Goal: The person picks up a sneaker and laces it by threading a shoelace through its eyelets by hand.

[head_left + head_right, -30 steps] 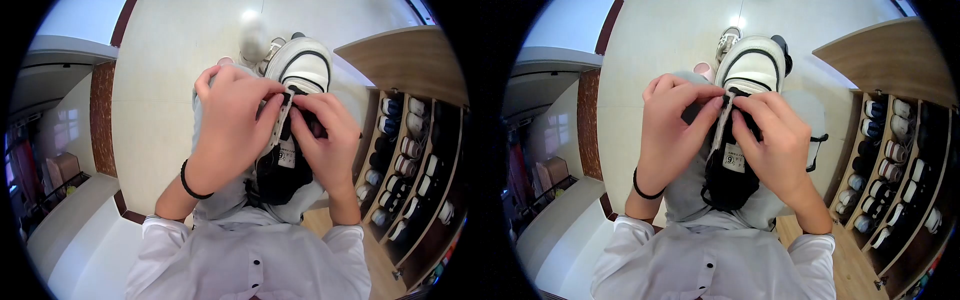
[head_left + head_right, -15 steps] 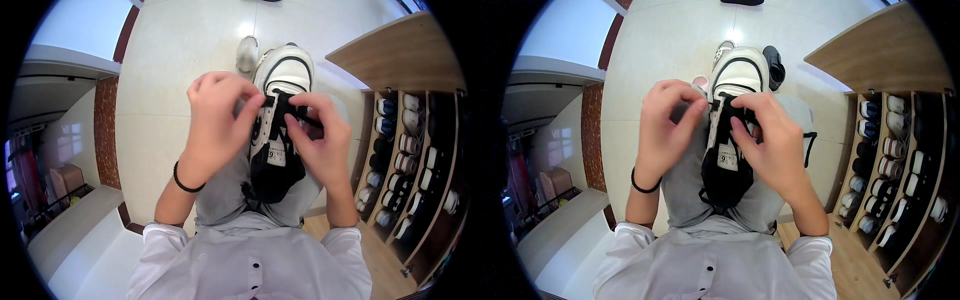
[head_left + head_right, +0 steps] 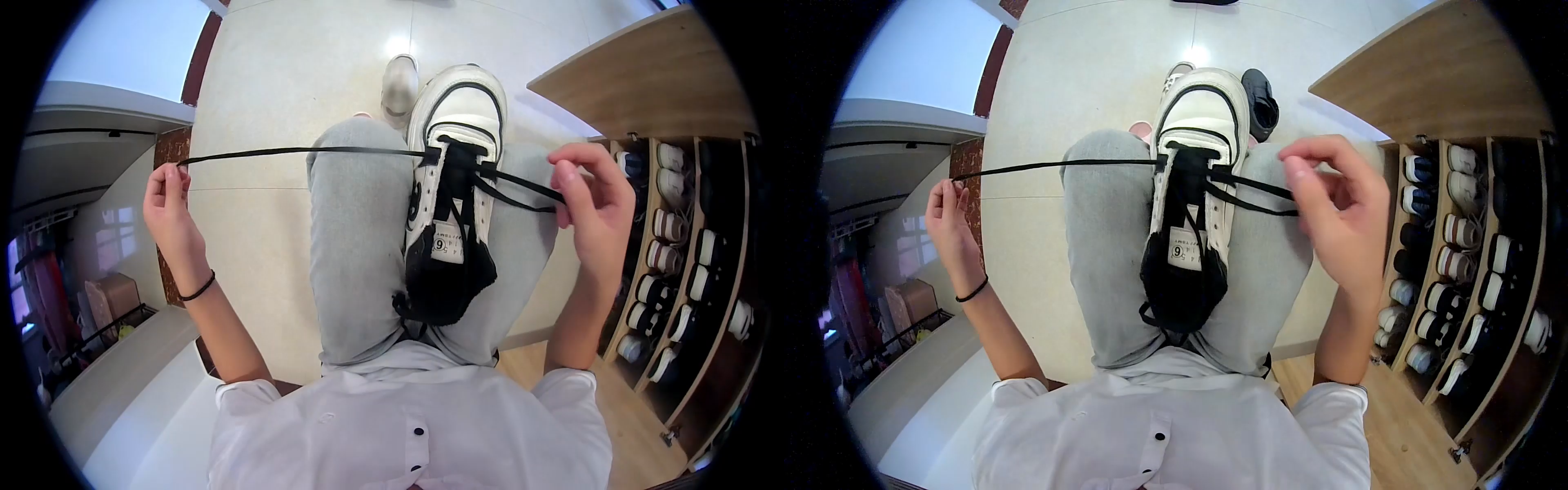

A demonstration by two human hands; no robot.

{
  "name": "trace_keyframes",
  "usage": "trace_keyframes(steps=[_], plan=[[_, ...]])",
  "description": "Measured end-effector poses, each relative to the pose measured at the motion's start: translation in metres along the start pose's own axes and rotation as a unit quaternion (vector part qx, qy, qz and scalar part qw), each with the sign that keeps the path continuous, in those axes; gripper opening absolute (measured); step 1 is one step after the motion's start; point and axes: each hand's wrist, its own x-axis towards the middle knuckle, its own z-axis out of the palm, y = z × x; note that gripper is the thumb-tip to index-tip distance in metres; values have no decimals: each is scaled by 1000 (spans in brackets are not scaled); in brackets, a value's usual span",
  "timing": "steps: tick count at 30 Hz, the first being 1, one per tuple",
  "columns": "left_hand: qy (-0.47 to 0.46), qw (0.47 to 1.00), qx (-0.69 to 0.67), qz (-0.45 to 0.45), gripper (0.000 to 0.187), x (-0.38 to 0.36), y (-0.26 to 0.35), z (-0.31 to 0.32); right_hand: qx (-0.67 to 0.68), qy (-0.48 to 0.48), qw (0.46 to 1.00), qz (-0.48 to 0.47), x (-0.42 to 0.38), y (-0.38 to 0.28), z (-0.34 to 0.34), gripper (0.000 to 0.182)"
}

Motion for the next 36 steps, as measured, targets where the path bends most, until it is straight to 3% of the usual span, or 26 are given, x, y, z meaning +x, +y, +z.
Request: trace_keyframes(steps=[3, 5, 7, 10, 13, 16, 18, 23, 26, 27, 29, 33, 34, 35, 36], plan=[[64, 995, -63, -54, 16, 12, -29, -34, 41, -75, 995, -48, 7, -3, 15, 13], [86, 992, -64, -70, 15, 18, -52, -62, 109, -104, 975, -161, 17, -6, 33, 22], [124, 978, -96, -139, 15, 18, -77, -86, 89, -139, 970, -181, 26, -7, 37, 30], [120, 974, -111, -160, 14, 11, -97, -97, 50, -206, 951, -224, 33, -12, 47, 32], [140, 960, -156, -185, 13, 11, -121, -119, -67, -152, 941, -295, 32, -12, 49, 31], [213, 922, -222, -237, 13, 17, -158, -164, -86, -85, 963, -242, 25, -5, 43, 29], [308, 865, -250, -306, 15, 16, -196, -202, -99, -83, 962, -242, 22, 1, 34, 29], [265, 851, -285, -353, 17, -3, -226, -197, -95, -81, 970, -208, 3, 10, 24, 27], [91, 924, -9, -370, 31, -24, -174, -131, -92, -83, 978, -166, -5, 11, 23, 25], [89, 924, -9, -371, 31, -30, -161, -112, -94, -79, 977, -175, -9, 12, 23, 25], [58, 956, 251, -138, 27, -45, -140, -77, -96, -76, 976, -181, -14, 12, 23, 24], [-97, 977, 178, 71, 9, -112, -33, 13, -82, -54, 981, -168, -24, 14, 26, 24], [-164, 961, 164, 149, 10, -132, -9, 33, -81, -49, 982, -166, -26, 14, 25, 24], [-268, 912, 153, 271, 12, -146, 14, 49, -80, -51, 982, -164, -28, 15, 26, 24], [-344, 867, 164, 320, 19, -161, 33, 64, -72, -44, 980, -182, -29, 15, 26, 23]])
